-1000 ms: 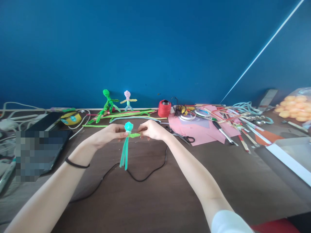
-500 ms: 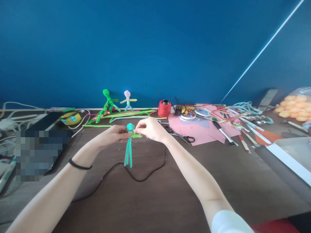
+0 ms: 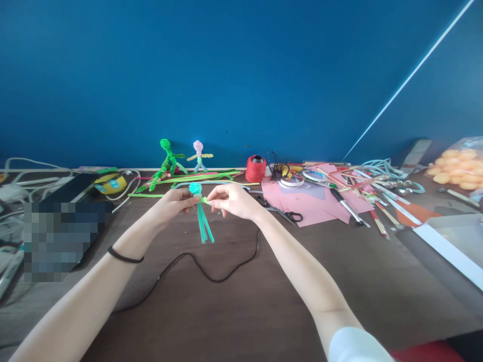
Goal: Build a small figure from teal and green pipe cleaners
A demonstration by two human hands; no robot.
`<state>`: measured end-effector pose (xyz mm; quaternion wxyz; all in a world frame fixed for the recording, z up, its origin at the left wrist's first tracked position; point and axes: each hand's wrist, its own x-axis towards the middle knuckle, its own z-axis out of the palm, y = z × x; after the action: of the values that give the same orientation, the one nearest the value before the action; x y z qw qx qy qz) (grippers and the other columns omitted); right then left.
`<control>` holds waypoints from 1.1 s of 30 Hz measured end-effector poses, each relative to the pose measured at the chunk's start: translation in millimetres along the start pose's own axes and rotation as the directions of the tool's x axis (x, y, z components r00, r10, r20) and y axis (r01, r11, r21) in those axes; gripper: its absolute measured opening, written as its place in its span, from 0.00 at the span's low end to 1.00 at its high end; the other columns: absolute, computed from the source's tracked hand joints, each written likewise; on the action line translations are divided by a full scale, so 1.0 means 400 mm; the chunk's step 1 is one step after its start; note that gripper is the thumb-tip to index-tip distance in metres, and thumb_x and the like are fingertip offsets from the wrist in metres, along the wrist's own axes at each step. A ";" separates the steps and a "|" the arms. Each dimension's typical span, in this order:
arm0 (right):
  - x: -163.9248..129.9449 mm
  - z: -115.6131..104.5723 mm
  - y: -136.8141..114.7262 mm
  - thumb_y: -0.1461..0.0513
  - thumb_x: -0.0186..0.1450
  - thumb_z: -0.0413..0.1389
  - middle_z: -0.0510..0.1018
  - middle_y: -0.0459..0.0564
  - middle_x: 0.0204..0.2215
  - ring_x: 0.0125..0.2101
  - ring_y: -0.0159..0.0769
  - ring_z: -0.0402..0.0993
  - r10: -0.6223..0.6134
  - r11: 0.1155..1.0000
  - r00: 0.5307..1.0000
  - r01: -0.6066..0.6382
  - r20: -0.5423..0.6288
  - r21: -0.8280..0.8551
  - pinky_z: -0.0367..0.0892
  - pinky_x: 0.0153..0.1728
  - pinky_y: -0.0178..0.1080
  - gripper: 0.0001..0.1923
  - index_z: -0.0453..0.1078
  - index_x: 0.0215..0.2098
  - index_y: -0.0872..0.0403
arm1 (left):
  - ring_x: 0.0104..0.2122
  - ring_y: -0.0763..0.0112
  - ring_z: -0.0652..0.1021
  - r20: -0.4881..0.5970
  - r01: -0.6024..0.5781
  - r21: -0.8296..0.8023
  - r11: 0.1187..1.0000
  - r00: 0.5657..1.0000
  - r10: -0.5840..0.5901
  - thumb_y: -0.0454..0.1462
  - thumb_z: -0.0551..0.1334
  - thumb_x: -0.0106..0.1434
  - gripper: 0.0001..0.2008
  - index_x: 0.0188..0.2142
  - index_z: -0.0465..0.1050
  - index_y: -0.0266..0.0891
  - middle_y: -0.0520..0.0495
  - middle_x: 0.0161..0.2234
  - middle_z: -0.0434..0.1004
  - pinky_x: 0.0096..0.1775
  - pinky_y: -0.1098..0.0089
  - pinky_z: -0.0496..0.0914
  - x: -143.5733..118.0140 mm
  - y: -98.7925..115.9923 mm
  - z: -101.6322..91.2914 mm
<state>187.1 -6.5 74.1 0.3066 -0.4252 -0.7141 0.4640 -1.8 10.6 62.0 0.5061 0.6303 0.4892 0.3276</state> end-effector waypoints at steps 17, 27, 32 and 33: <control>0.023 0.004 0.046 0.59 0.52 0.60 0.75 0.48 0.26 0.25 0.28 0.68 0.016 0.997 0.997 -0.010 -0.077 0.078 0.60 0.24 0.31 0.10 0.71 0.29 0.58 | 0.18 0.80 0.59 0.103 -0.016 -0.187 0.982 0.994 0.036 0.48 0.65 0.46 0.18 0.24 0.67 0.34 0.55 0.16 0.58 0.23 0.73 0.52 0.006 -0.002 -0.013; 0.022 -0.018 0.051 0.60 0.52 0.60 0.73 0.45 0.24 0.25 0.29 0.67 -0.002 1.000 0.999 0.001 0.050 0.006 0.61 0.27 0.33 0.08 0.72 0.28 0.58 | 0.19 0.79 0.57 0.306 -0.003 -0.095 0.995 0.952 0.032 0.48 0.64 0.49 0.16 0.27 0.67 0.37 0.55 0.18 0.58 0.23 0.72 0.51 -0.023 0.027 -0.021; 0.016 -0.026 0.050 0.62 0.53 0.58 0.74 0.46 0.26 0.27 0.29 0.67 -0.067 0.997 0.988 0.072 0.136 -0.029 0.62 0.30 0.33 0.08 0.73 0.30 0.58 | 0.20 0.78 0.59 0.400 0.001 -0.038 0.999 0.917 0.014 0.47 0.63 0.51 0.15 0.29 0.70 0.36 0.54 0.19 0.60 0.23 0.72 0.52 -0.032 0.032 -0.027; 0.014 -0.026 0.047 0.63 0.53 0.58 0.75 0.46 0.27 0.27 0.29 0.67 -0.081 0.996 0.985 0.086 0.151 -0.028 0.63 0.31 0.33 0.08 0.73 0.32 0.57 | 0.20 0.78 0.59 0.405 0.007 -0.040 0.999 0.914 0.009 0.46 0.63 0.51 0.14 0.29 0.71 0.36 0.54 0.19 0.60 0.23 0.72 0.52 -0.032 0.032 -0.027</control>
<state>199.3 6.5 61.1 0.2641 -0.3642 -0.7600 0.4691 -12.0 1.7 78.2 0.6088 0.6744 0.3667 0.2000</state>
